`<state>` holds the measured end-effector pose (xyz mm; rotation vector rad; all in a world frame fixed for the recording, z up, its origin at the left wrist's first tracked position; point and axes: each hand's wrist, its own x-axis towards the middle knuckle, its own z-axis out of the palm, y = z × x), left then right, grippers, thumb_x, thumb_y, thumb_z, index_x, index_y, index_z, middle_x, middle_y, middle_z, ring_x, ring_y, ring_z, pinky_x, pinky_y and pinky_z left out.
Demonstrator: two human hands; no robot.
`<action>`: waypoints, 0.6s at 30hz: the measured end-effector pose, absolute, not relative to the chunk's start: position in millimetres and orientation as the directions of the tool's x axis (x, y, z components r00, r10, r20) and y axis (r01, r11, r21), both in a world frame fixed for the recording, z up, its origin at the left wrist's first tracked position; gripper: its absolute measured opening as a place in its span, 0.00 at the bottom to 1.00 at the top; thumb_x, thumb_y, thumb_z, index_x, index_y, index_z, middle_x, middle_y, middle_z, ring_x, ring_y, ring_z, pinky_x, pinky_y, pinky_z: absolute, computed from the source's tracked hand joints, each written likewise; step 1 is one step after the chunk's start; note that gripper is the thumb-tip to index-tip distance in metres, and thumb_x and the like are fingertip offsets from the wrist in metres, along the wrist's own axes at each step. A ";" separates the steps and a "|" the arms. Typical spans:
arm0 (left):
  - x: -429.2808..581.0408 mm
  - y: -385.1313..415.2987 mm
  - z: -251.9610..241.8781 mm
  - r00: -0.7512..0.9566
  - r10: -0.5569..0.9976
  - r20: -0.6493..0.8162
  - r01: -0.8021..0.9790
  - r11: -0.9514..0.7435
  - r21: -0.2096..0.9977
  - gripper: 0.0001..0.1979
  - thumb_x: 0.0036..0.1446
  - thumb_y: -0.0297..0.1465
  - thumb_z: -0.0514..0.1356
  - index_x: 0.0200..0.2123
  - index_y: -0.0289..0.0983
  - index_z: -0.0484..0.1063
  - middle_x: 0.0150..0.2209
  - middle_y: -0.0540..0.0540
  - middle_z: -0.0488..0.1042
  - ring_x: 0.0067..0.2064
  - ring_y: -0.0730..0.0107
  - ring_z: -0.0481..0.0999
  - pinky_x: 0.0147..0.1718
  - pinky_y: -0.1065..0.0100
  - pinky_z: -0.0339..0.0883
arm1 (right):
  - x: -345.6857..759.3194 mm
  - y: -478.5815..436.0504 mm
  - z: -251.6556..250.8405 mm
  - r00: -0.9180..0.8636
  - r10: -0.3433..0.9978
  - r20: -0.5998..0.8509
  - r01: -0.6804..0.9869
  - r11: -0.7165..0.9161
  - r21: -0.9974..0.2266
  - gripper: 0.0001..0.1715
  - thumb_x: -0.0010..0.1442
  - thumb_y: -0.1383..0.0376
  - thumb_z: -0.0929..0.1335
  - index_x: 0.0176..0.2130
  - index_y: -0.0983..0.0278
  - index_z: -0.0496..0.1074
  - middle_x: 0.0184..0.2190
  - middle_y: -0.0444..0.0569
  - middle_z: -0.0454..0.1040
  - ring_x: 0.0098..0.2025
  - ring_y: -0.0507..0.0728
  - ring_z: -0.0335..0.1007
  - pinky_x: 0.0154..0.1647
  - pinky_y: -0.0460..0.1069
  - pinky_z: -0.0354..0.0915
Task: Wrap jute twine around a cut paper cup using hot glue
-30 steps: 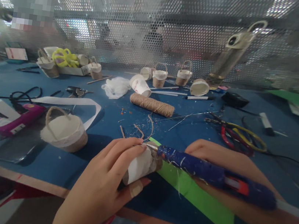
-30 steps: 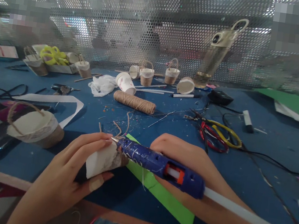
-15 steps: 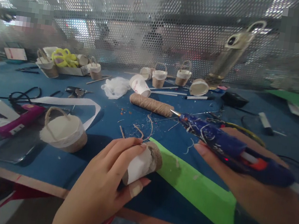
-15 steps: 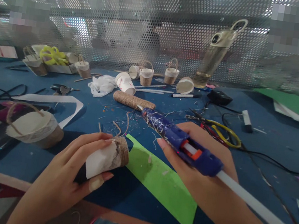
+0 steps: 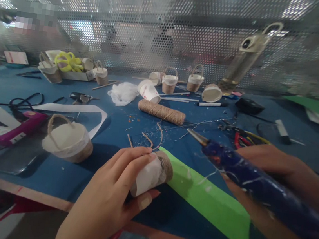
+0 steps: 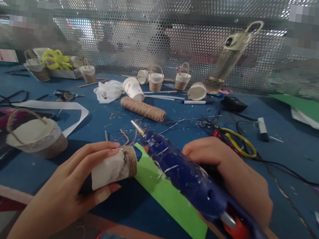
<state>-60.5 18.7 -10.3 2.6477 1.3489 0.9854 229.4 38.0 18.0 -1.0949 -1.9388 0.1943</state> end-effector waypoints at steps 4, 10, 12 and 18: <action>-61.6 17.0 -10.2 0.436 0.726 0.532 0.730 -0.631 0.263 0.22 0.72 0.38 0.60 0.64 0.40 0.61 0.63 0.39 0.71 0.63 0.60 0.72 0.62 0.62 0.70 | 225.7 42.9 17.2 -0.167 0.750 0.640 0.669 0.563 -0.485 0.03 0.66 0.61 0.67 0.41 0.50 0.69 0.40 0.41 0.79 0.41 0.59 0.78 0.42 0.55 0.70; -61.0 18.8 -11.4 0.436 0.728 0.529 0.735 -0.628 0.258 0.22 0.72 0.39 0.59 0.65 0.40 0.61 0.63 0.39 0.72 0.62 0.59 0.72 0.62 0.60 0.70 | 214.2 51.0 19.6 -0.183 0.739 0.649 0.539 0.627 -0.563 0.10 0.64 0.65 0.73 0.37 0.51 0.69 0.33 0.35 0.75 0.30 0.53 0.72 0.32 0.48 0.70; -60.6 19.7 -11.4 0.437 0.729 0.527 0.734 -0.627 0.260 0.23 0.72 0.39 0.59 0.65 0.40 0.61 0.63 0.39 0.72 0.62 0.59 0.72 0.62 0.60 0.70 | 212.0 50.8 19.5 -0.168 0.748 0.642 0.535 0.616 -0.578 0.09 0.65 0.63 0.73 0.38 0.49 0.69 0.31 0.35 0.74 0.29 0.53 0.72 0.32 0.49 0.70; -61.4 18.2 -10.4 0.437 0.732 0.523 0.734 -0.626 0.263 0.22 0.72 0.39 0.59 0.64 0.40 0.62 0.63 0.39 0.72 0.62 0.59 0.72 0.62 0.60 0.70 | 215.9 49.6 20.9 -0.190 0.770 0.609 0.579 0.589 -0.563 0.05 0.66 0.57 0.72 0.37 0.50 0.71 0.36 0.38 0.78 0.36 0.56 0.78 0.37 0.50 0.76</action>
